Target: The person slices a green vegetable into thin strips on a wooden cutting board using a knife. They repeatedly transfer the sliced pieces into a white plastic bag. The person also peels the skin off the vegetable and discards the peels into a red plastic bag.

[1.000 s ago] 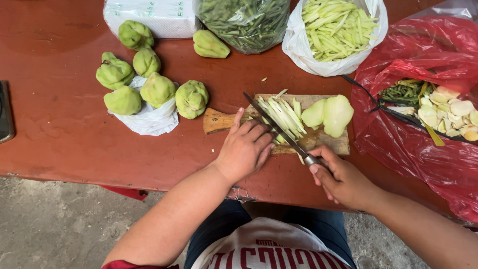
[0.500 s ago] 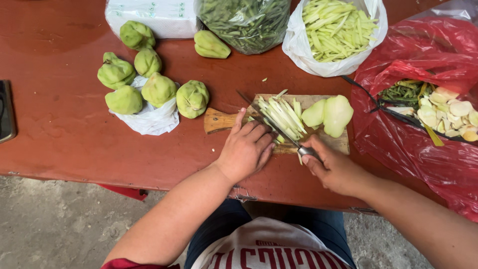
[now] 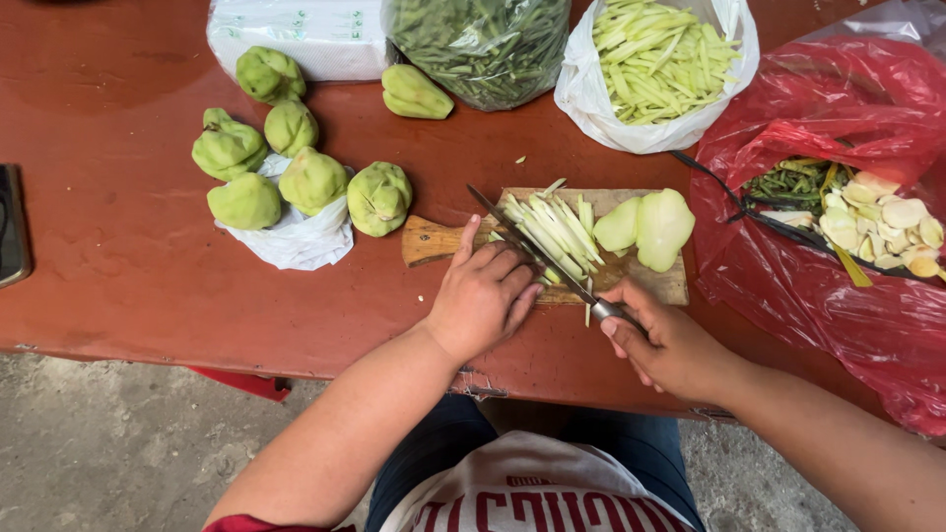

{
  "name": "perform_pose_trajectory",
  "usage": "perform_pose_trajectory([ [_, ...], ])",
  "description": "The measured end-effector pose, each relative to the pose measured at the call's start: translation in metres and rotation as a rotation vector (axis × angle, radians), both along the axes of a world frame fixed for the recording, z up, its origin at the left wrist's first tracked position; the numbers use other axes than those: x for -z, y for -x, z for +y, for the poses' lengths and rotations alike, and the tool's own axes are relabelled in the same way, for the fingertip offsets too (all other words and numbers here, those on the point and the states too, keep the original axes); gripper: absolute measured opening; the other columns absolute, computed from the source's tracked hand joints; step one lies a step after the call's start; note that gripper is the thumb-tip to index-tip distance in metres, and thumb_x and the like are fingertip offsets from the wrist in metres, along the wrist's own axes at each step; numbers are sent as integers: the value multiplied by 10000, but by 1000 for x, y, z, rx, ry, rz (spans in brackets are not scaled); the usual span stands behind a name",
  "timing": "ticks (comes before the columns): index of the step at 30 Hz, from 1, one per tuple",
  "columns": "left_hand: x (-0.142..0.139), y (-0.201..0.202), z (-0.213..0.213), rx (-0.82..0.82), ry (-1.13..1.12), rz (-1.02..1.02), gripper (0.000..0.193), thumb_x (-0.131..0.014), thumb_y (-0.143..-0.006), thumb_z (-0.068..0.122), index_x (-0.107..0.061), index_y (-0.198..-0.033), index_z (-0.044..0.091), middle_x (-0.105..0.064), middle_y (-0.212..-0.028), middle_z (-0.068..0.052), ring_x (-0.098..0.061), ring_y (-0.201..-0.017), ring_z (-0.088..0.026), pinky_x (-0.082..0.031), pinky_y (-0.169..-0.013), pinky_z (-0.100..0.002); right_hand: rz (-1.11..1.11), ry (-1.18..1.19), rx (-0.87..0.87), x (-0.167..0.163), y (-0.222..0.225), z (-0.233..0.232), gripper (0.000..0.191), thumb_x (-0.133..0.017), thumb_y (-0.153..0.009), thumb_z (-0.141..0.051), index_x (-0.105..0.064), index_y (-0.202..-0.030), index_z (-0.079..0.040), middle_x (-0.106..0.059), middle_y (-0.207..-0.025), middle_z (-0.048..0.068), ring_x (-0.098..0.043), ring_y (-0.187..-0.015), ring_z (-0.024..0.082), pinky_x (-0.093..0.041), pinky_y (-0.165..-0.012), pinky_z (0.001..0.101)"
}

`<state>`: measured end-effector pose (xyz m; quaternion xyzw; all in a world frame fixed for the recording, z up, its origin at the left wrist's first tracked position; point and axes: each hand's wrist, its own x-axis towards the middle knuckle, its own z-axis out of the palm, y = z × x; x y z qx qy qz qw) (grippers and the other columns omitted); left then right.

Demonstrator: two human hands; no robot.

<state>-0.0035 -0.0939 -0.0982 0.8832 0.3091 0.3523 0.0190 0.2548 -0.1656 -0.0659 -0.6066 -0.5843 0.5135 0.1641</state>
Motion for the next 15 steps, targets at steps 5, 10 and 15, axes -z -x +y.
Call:
perform_pose_trajectory([
  [5, 1, 0, 0, -3, -5, 10, 158, -736, -892, 196, -754, -996, 79, -701, -1045, -62, -639, -1092, -255, -230, -1251, -606, -4, 42, -5, -1, 0, -1, 298, -469, -1008, -244, -441, -1290, -153, -539, -731, 27, -484, -431, 102, -447, -403, 285],
  [10, 1, -2, 0, 12, -3, -7, 149, -732, -890, 184, -750, -995, 79, -701, -1053, -60, -641, -1109, -254, -240, -1257, -602, 99, 76, -20, 9, 4, 13, 270, -445, -1046, -254, -428, -1260, -91, -527, -733, 47, -462, -431, 114, -422, -383, 292],
  [15, 0, -2, 1, -5, -32, 0, 171, -733, -884, 186, -749, -1012, 74, -697, -1049, -66, -639, -1109, -268, -239, -1249, -598, 21, -655, -245, 14, 1, 18, 231, -473, -1084, -225, -437, -1286, -119, -558, -845, 30, -537, -629, 118, -483, -561, 292],
])
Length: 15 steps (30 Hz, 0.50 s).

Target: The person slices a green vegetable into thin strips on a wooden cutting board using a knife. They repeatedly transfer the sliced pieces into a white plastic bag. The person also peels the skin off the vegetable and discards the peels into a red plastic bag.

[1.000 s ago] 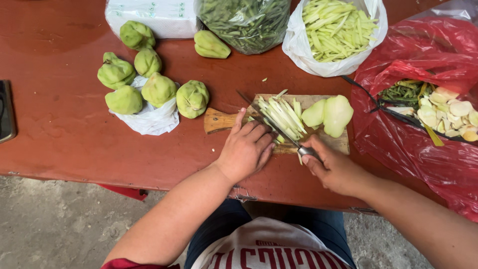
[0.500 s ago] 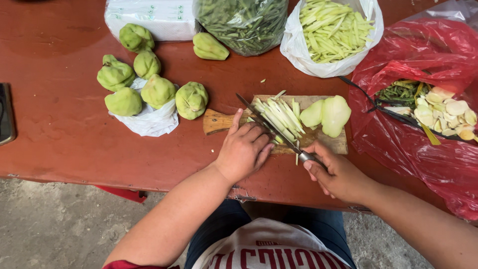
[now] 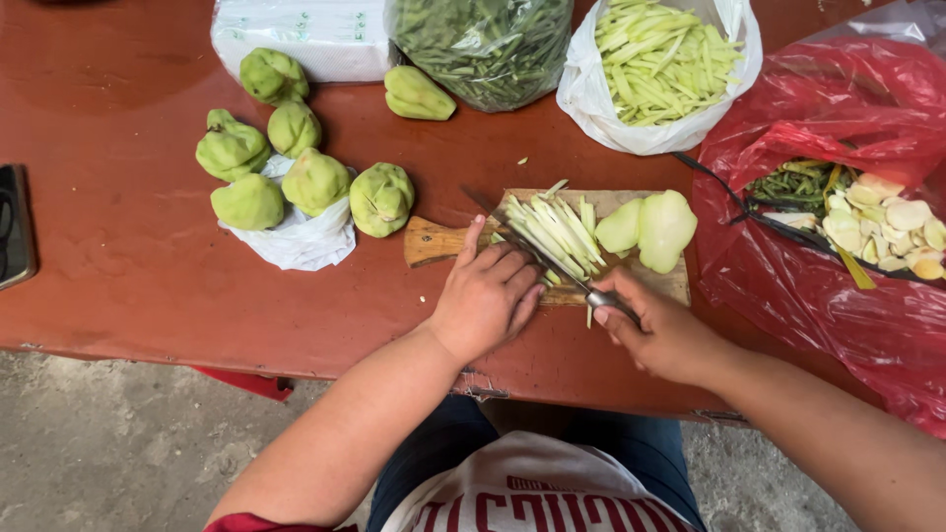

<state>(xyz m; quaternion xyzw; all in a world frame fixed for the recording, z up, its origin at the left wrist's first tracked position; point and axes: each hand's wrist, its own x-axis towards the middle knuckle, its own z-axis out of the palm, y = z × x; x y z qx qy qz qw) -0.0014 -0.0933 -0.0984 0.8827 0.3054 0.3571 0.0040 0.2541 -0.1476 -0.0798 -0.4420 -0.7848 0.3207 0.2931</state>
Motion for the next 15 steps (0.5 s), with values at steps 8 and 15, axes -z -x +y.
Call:
perform_pose_trajectory([
  [8, -7, 6, -1, -33, 78, -59, 307, -772, -879, 253, -703, -1074, 25, -632, -1027, -108, -618, -1014, -301, -249, -1247, -603, 105, 706, 227, -7, -5, -5, 273, -496, -1000, -228, -467, -1257, -140, -548, -759, 34, -483, -454, 100, -424, -405, 271],
  [15, -9, 13, 1, -82, 40, -116, 256, -784, -804, 231, -702, -967, 52, -606, -951, -87, -596, -963, -306, -274, -1235, -597, 112, 763, 259, -8, -4, -11, 261, -485, -1009, -223, -476, -1254, -135, -549, -755, 43, -471, -450, 99, -423, -406, 272],
])
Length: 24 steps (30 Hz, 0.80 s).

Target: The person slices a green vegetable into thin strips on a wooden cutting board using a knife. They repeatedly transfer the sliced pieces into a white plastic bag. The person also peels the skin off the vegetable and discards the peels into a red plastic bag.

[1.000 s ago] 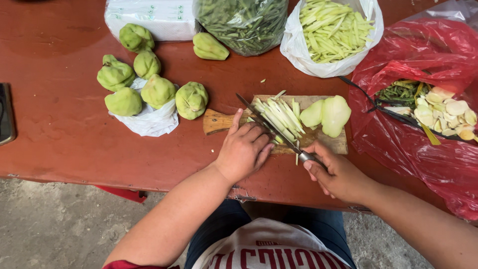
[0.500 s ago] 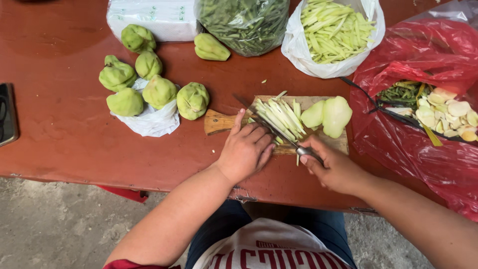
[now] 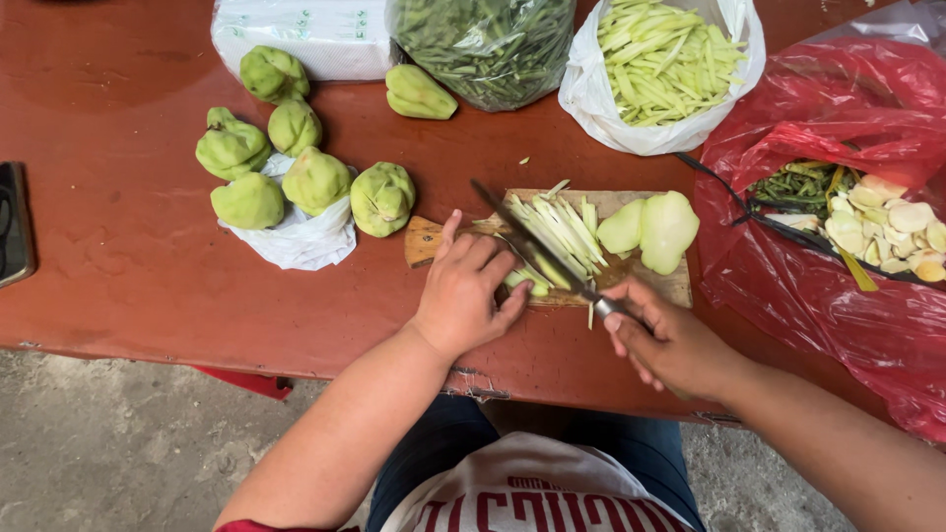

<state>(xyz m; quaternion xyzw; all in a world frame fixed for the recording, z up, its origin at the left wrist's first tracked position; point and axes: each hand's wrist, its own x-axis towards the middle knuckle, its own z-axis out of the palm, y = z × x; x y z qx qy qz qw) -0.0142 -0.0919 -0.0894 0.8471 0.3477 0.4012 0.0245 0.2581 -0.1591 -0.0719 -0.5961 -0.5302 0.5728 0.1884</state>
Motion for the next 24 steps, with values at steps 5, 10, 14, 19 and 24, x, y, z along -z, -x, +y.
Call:
perform_pose_trajectory([
  [5, 3, 0, 1, 7, 28, 14, 137, -775, -840, 201, -724, -903, 90, -629, -907, -68, -625, -907, -268, -289, -1247, -579, 1, -52, -13, 2, 0, 1, 287, -495, -997, -207, -460, -1274, -142, -548, -765, 38, -478, -450, 92, -428, -403, 266],
  [10, 5, -1, 1, 26, 24, 15, 132, -763, -840, 186, -723, -919, 88, -652, -939, -70, -650, -920, -274, -290, -1241, -559, 85, -12, -18, 3, 6, -6, 285, -486, -1000, -201, -450, -1274, -132, -548, -769, 38, -480, -455, 88, -425, -399, 264],
  [14, 7, -2, 0, 20, 65, 29, 167, -759, -842, 176, -727, -970, 74, -650, -950, -94, -654, -922, -288, -297, -1240, -561, 66, -7, -9, 1, 8, -7, 278, -486, -999, -202, -452, -1266, -130, -544, -767, 38, -473, -453, 92, -421, -398, 266],
  [19, 7, -2, 2, 75, 154, 20, 162, -728, -882, 155, -718, -1014, 63, -669, -1029, -104, -667, -984, -291, -291, -1275, -555, 43, 12, 17, -4, 7, -6, 281, -485, -995, -216, -461, -1268, -155, -539, -755, 39, -476, -455, 96, -427, -403, 267],
  [24, 6, -4, 1, 76, 112, 8, 184, -709, -876, 152, -728, -1035, 63, -667, -1112, -108, -662, -1033, -288, -245, -1242, -583, -2, 11, 21, -7, 9, -6, 272, -484, -998, -227, -464, -1257, -145, -547, -758, 35, -486, -459, 99, -435, -407, 274],
])
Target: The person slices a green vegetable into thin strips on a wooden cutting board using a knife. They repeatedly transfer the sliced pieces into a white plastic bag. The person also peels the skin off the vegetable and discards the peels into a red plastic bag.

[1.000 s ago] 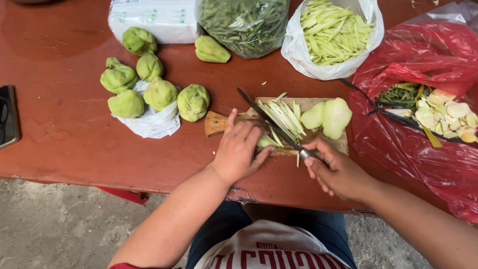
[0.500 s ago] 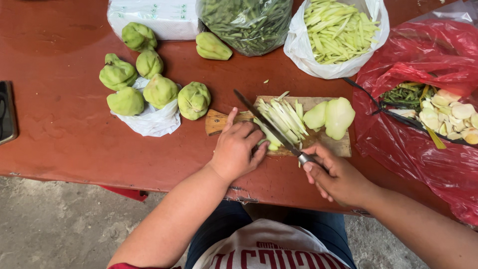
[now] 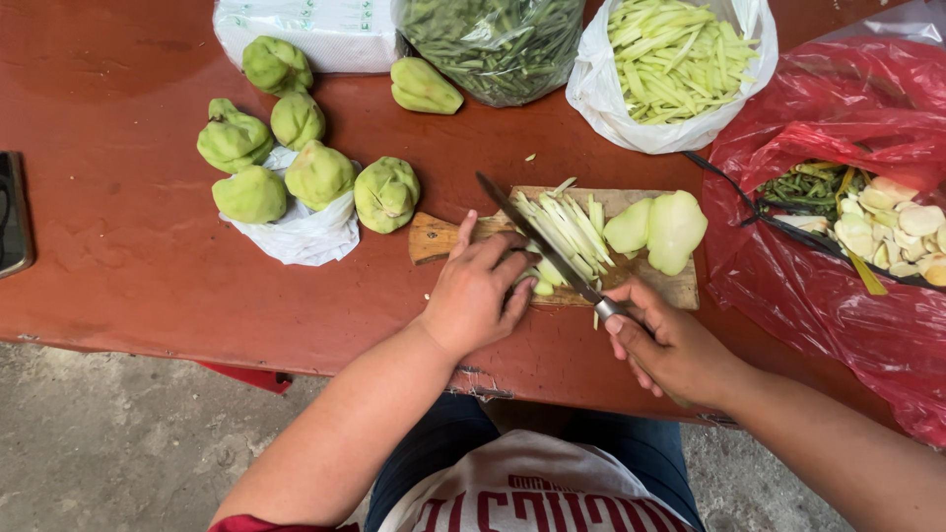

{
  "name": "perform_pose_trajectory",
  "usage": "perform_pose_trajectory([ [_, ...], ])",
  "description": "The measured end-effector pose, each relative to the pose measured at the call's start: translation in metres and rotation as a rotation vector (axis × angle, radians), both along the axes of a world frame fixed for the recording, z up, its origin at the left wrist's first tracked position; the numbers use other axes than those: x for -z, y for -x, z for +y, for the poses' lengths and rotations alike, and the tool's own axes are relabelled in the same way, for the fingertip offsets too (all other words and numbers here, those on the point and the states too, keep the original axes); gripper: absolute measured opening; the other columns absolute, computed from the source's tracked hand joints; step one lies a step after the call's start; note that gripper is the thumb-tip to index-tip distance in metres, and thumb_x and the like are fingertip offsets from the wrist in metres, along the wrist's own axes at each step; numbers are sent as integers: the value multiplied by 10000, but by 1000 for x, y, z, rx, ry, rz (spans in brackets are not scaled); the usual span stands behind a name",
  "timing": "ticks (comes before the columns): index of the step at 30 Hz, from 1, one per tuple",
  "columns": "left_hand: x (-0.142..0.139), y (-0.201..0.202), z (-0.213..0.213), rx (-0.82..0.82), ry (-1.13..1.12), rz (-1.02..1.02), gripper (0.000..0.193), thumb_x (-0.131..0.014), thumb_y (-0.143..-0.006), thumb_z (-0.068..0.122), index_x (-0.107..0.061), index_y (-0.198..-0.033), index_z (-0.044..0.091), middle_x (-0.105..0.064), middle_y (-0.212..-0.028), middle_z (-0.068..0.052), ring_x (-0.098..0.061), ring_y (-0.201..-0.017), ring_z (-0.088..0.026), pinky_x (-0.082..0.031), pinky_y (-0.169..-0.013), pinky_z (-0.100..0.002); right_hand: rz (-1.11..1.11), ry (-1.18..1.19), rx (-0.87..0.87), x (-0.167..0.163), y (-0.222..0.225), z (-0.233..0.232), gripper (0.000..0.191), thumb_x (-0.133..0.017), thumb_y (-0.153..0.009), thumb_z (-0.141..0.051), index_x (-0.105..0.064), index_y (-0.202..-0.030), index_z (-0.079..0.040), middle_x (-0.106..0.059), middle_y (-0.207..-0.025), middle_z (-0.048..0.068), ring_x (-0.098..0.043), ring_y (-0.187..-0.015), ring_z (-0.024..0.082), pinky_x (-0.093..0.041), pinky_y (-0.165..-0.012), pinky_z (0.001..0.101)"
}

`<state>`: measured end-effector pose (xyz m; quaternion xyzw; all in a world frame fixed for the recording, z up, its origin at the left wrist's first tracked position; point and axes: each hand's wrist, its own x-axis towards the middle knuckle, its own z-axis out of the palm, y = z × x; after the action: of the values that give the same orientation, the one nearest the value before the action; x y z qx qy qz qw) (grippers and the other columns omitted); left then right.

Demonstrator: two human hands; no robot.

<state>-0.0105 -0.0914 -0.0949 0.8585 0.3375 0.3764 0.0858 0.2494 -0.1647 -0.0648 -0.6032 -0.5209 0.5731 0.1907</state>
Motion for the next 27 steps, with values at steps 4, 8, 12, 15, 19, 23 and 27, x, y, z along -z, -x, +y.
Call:
perform_pose_trajectory([
  [4, 0, -1, -1, 11, -37, 40, 179, -695, -877, 147, -750, -1042, 104, -668, -1080, -71, -667, -1040, -270, -245, -1247, -584, 23, -9, -14, -2, 2, -2, 276, -479, -1006, -229, -458, -1265, -136, -547, -766, 30, -493, -469, 92, -441, -409, 270],
  [8, 1, -2, -1, 5, -35, 102, 192, -691, -850, 135, -757, -1028, 108, -659, -1024, -74, -662, -981, -275, -253, -1247, -586, 5, -4, -6, -3, 3, -4, 279, -476, -1001, -220, -464, -1265, -132, -551, -749, 39, -480, -448, 104, -430, -400, 277],
  [12, 2, -3, -2, -9, -69, 123, 193, -697, -838, 132, -748, -1022, 102, -651, -1026, -83, -659, -972, -278, -258, -1249, -578, -86, -25, -43, -3, 5, -9, 323, -466, -1003, -228, -441, -1319, -165, -551, -753, 26, -490, -451, 96, -441, -404, 275],
  [15, 2, -3, -2, -7, -64, 126, 205, -703, -816, 128, -749, -1014, 100, -647, -1002, -82, -657, -950, -276, -257, -1249, -581, -100, -21, -56, -2, 7, -7, 289, -447, -1014, -231, -424, -1292, -157, -530, -734, 35, -475, -437, 107, -430, -391, 287],
  [19, 0, -3, -3, -3, -60, 134, 188, -706, -807, 123, -749, -988, 95, -635, -957, -79, -655, -924, -278, -258, -1245, -580, -104, -29, -96, 5, 12, 9, 248, -439, -1027, -228, -408, -1256, -138, -516, -724, 38, -466, -433, 117, -423, -382, 305],
  [23, -1, -3, -3, -4, -74, 105, 141, -704, -820, 118, -738, -954, 91, -633, -936, -67, -663, -908, -262, -259, -1254, -583, -82, -50, -92, 11, 9, 16, 297, -473, -1011, -240, -420, -1290, -155, -534, -737, 36, -478, -435, 116, -432, -395, 304],
  [27, 0, -2, -2, -4, -91, 121, 142, -706, -828, 130, -737, -960, 86, -639, -945, -73, -657, -892, -269, -262, -1247, -577, -200, -722, -254, 16, 1, 16, 274, -522, -1065, -223, -442, -1312, -134, -574, -846, 18, -534, -629, 102, -462, -540, 280],
])
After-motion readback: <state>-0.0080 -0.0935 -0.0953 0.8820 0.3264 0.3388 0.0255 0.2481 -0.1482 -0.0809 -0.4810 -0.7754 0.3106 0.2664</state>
